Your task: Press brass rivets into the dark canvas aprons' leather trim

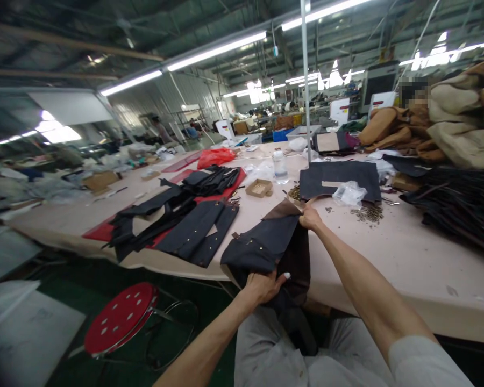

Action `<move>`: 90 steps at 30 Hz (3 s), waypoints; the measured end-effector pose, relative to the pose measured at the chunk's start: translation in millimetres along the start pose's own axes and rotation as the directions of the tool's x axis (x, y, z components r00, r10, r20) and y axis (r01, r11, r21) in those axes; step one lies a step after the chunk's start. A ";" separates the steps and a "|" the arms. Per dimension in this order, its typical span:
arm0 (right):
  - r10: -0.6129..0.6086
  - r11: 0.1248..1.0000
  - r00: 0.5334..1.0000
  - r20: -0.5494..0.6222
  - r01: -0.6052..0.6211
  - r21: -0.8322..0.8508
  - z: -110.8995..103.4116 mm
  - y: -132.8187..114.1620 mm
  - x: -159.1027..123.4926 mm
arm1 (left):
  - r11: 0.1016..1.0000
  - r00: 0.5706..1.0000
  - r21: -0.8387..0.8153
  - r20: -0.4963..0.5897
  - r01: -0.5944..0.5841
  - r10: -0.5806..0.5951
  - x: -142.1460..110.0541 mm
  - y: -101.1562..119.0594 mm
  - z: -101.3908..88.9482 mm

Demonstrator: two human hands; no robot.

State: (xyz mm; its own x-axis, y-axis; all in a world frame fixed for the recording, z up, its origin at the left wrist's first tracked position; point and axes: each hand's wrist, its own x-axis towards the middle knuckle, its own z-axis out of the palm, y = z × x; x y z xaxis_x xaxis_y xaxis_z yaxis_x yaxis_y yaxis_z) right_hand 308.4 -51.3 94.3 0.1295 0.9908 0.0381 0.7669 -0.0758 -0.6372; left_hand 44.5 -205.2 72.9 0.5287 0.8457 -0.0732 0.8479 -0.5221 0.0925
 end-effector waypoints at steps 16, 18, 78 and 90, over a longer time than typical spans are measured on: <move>0.001 0.976 0.988 -0.155 -0.035 -0.213 21.2 40.4 -66.7 | 0.954 0.832 -0.056 -0.475 0.295 -0.285 -39.7 -27.0 -24.6; -0.253 0.937 0.930 -0.268 0.166 -0.307 20.3 31.9 -84.8 | 0.962 0.812 -0.071 -0.521 0.265 -0.262 -39.0 -28.4 -28.0; -0.356 0.892 0.934 0.016 0.335 0.304 41.6 86.6 -66.2 | 0.931 0.918 0.122 -0.167 -0.344 0.361 164.6 4.8 -57.0; -0.408 0.792 0.910 0.068 0.316 0.523 62.4 120.9 -45.8 | 0.722 0.742 0.194 0.048 -0.664 0.669 177.7 -48.0 -13.9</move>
State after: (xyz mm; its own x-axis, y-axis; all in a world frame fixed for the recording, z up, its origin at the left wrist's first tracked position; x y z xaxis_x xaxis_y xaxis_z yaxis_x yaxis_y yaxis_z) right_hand 356.1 -98.9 -32.5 -0.2380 0.9405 0.2425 0.3196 0.3117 -0.8948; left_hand 97.2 -28.4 69.2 0.9612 0.2730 -0.0399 0.2695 -0.9599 -0.0772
